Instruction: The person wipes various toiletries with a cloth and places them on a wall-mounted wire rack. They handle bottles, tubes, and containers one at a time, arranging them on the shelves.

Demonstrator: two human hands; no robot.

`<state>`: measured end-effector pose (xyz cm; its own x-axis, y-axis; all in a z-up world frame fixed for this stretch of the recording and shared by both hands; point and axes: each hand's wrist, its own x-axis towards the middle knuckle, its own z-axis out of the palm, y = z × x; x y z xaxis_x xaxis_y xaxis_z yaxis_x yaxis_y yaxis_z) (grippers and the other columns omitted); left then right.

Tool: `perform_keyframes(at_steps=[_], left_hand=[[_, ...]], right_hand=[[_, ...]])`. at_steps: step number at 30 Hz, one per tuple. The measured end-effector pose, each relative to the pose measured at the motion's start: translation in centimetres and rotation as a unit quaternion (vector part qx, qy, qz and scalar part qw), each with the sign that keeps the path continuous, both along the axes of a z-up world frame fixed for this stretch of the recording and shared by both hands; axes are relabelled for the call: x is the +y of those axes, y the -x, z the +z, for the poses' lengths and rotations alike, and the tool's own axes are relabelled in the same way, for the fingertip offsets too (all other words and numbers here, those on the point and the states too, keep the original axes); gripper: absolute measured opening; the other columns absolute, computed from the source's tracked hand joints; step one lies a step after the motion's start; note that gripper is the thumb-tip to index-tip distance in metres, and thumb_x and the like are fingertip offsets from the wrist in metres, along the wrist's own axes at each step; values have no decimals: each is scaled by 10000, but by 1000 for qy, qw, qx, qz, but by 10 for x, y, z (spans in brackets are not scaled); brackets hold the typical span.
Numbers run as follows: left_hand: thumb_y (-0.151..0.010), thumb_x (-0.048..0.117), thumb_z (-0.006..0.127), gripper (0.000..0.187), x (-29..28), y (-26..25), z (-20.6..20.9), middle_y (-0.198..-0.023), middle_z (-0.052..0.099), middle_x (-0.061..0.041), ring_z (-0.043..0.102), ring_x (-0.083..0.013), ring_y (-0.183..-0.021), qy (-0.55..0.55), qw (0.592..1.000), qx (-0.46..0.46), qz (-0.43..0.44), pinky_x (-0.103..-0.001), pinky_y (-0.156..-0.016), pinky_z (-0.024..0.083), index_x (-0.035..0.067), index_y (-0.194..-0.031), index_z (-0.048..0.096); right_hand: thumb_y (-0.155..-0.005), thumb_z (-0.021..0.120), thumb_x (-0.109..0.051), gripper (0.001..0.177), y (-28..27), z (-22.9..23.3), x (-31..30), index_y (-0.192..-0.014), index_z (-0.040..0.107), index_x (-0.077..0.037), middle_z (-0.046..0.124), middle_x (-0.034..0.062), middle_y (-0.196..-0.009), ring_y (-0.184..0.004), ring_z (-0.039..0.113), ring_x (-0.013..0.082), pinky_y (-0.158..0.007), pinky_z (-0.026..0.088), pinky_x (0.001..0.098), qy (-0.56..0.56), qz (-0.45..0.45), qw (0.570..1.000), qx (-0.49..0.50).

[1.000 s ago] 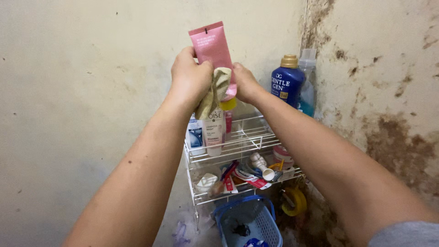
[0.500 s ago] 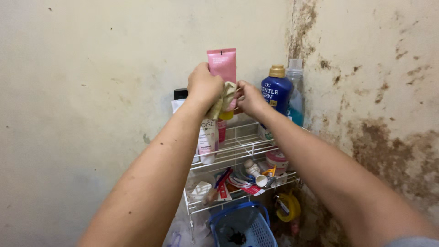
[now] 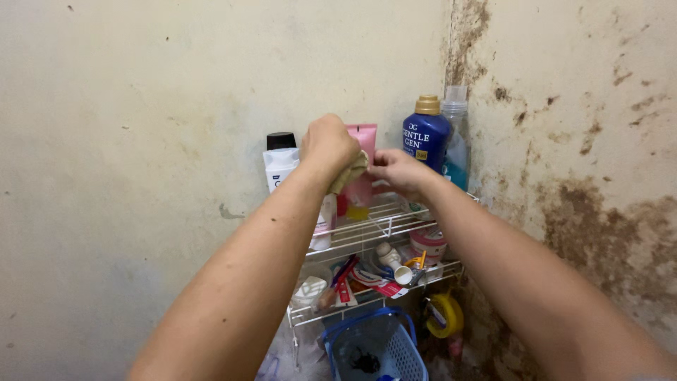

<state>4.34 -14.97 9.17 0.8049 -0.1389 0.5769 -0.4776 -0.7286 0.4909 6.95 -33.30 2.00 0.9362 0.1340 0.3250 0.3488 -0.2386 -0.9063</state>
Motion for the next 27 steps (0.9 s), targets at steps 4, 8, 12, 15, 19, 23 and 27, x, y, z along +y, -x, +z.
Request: perform_keyframes(at_steps=[4, 8, 12, 15, 19, 23, 27], left_hand=[[-815, 239, 746, 416, 12, 3, 7, -1172, 697, -231, 671, -380, -1121, 23, 998, -53, -10, -449, -934, 540, 35, -1173, 686], [-802, 256, 741, 426, 31, 4, 4, -1094, 730, -190, 700, -337, -1046, 64, 991, -109, -46, -423, -902, 539, 57, -1173, 675], [-832, 238, 706, 372, 56, 11, -10, -1009, 768, -147, 746, -273, -955, 158, 971, -150, -98, -379, -871, 570, 48, -1152, 685], [-841, 212, 706, 334, 78, 19, -24, -977, 773, -135, 754, -245, -915, 205, 958, -179, -92, -365, -839, 577, 47, -1131, 699], [-865, 201, 704, 275, 106, 26, -53, -986, 780, -111, 749, -224, -918, 243, 944, -208, -81, -359, -821, 565, 45, -1092, 714], [-871, 210, 715, 288, 130, 29, -88, -988, 767, -102, 735, -210, -891, 275, 944, -173, -64, -349, -790, 561, 46, -1108, 708], [-876, 203, 707, 294, 146, 30, -120, -1001, 754, -92, 717, -176, -893, 284, 948, -130, -59, -329, -786, 550, 43, -1122, 709]], right_hand=[[-984, 593, -153, 291, 1, -18, 1, -1229, 672, -19, 739, 138, -1159, -1017, 742, 251, -815, 659, 417, 52, -60, 997, -14], [-963, 636, -126, 319, 10, -34, 15, -1266, 659, -28, 749, 157, -1126, -905, 777, 255, -765, 636, 400, 122, -131, 983, -34], [-900, 736, -223, 330, 20, -45, 35, -1165, 727, -27, 790, 139, -1016, -822, 786, 207, -705, 657, 346, 143, -195, 963, -122], [-861, 801, -281, 354, 26, -50, 47, -1096, 757, -20, 801, 143, -935, -782, 789, 193, -691, 614, 320, 195, -247, 930, -190], [-836, 806, -275, 352, 30, -54, 53, -1091, 748, -40, 803, 141, -908, -771, 787, 198, -688, 610, 328, 180, -235, 935, -195], [-829, 777, -191, 312, 26, -58, 47, -1091, 747, -26, 786, 141, -970, -804, 783, 213, -725, 614, 336, 209, -225, 917, -256], [-883, 730, -96, 296, 3, -60, 33, -1168, 709, -20, 779, 157, -1016, -873, 739, 212, -764, 583, 331, 183, -202, 932, -239]])
